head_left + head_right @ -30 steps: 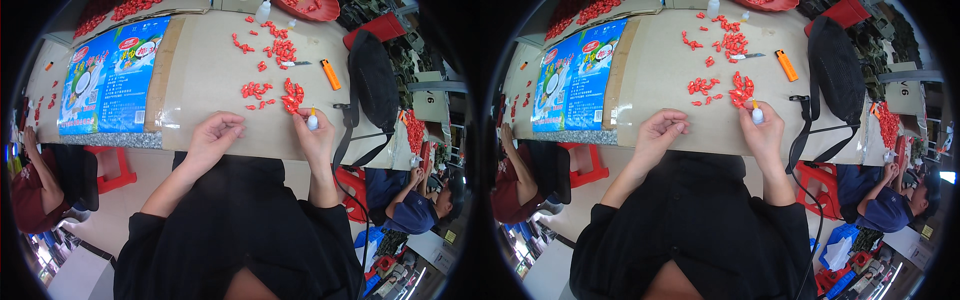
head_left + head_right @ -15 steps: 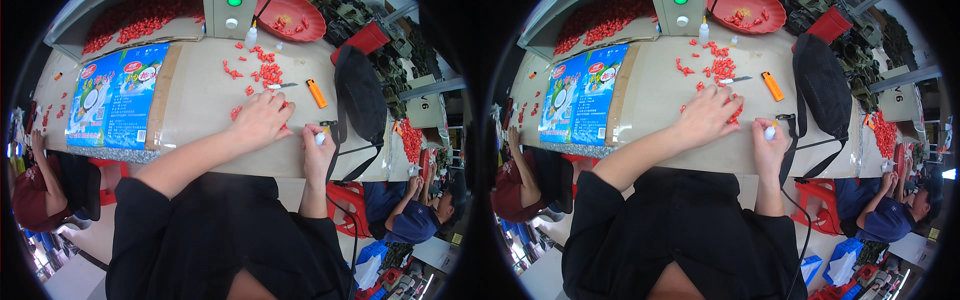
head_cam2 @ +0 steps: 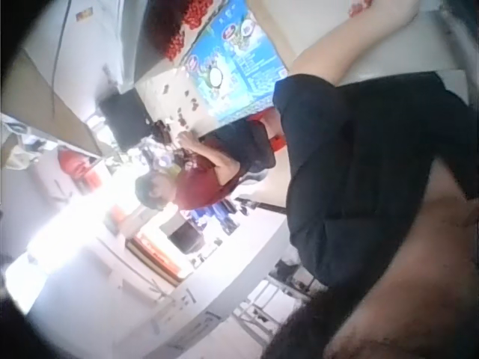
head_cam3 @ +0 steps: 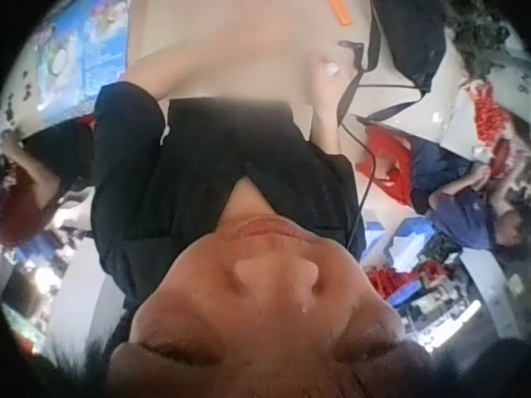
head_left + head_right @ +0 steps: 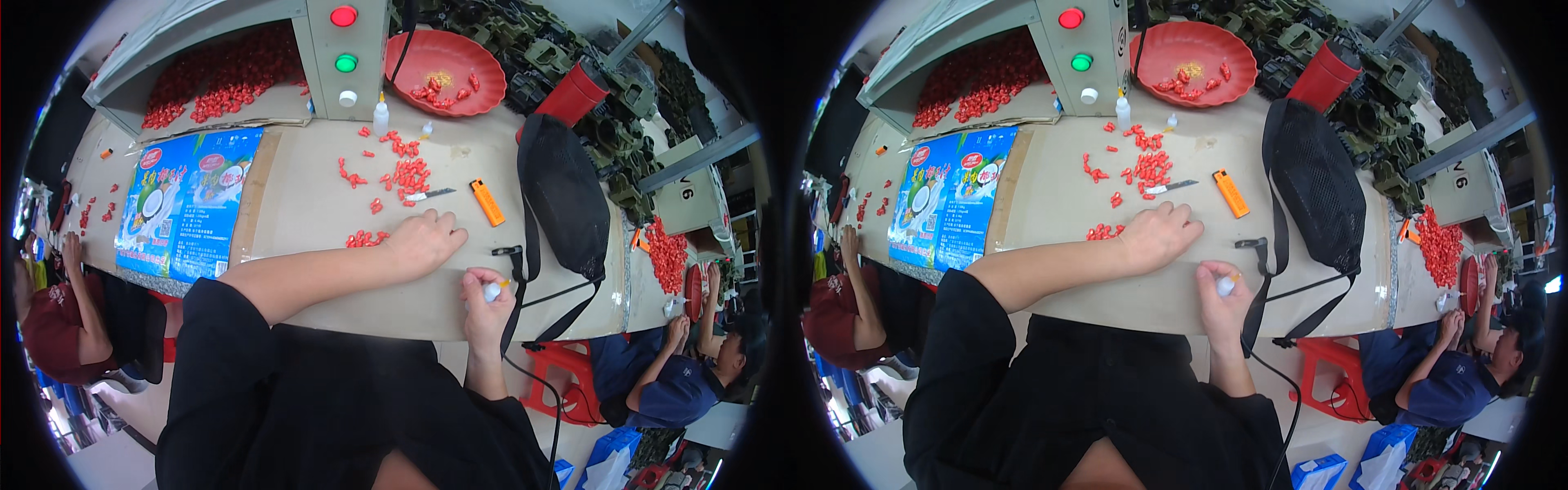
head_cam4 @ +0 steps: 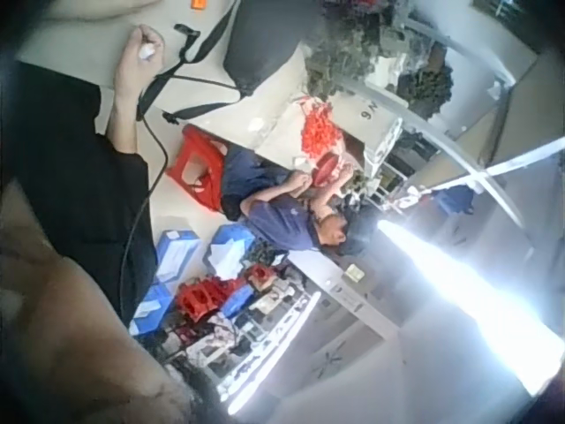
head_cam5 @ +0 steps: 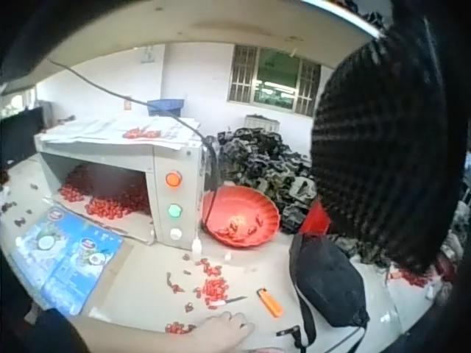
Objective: The person applies glue to small red toy parts with a glue bottle, then assembles them by hand at a workbench.
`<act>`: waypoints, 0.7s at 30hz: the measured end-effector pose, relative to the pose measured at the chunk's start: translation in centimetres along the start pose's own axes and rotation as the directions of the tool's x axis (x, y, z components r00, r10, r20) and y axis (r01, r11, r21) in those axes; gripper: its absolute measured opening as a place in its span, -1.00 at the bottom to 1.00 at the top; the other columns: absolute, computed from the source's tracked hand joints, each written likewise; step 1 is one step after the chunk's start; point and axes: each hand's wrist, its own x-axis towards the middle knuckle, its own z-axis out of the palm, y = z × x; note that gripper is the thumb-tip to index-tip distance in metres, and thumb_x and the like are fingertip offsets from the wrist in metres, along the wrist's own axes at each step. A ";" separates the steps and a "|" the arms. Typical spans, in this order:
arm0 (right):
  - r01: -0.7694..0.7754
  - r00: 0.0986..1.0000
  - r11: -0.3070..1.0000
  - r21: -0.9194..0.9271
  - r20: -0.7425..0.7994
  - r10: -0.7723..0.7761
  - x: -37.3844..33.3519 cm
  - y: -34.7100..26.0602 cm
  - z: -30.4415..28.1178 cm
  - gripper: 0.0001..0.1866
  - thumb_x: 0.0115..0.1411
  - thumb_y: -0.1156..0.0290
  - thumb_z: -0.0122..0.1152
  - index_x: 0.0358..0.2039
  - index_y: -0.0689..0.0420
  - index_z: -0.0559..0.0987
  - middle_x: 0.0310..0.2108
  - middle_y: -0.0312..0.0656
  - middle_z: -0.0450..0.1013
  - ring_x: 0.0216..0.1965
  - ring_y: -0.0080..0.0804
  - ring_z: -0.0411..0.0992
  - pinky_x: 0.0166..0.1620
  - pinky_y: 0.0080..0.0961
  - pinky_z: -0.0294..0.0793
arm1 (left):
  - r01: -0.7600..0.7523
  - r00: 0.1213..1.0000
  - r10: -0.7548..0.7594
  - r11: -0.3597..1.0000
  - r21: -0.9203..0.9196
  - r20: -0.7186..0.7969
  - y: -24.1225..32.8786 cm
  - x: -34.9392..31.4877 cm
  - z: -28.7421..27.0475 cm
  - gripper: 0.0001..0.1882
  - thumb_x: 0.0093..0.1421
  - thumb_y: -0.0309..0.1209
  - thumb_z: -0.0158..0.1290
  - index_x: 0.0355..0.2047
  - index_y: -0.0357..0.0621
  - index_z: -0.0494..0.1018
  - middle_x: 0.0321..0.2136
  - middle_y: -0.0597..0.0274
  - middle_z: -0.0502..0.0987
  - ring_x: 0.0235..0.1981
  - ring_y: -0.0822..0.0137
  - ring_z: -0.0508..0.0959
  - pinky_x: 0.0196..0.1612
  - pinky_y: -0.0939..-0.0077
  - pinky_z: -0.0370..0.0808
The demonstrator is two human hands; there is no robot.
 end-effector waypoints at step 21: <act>0.015 1.000 0.999 0.048 0.011 -0.016 -0.4 -0.1 0.2 -0.91 -0.02 0.54 0.09 -0.49 0.25 0.39 -0.67 -0.26 0.31 -0.63 -0.60 0.25 -0.50 -0.73 0.23 | 0.551 0.835 -0.546 0.821 0.149 -0.074 -15.0 16.2 0.9 -0.75 -0.05 -0.42 -0.08 -0.32 -0.17 0.43 -0.23 0.08 0.36 -0.20 0.22 0.38 -0.26 0.36 0.38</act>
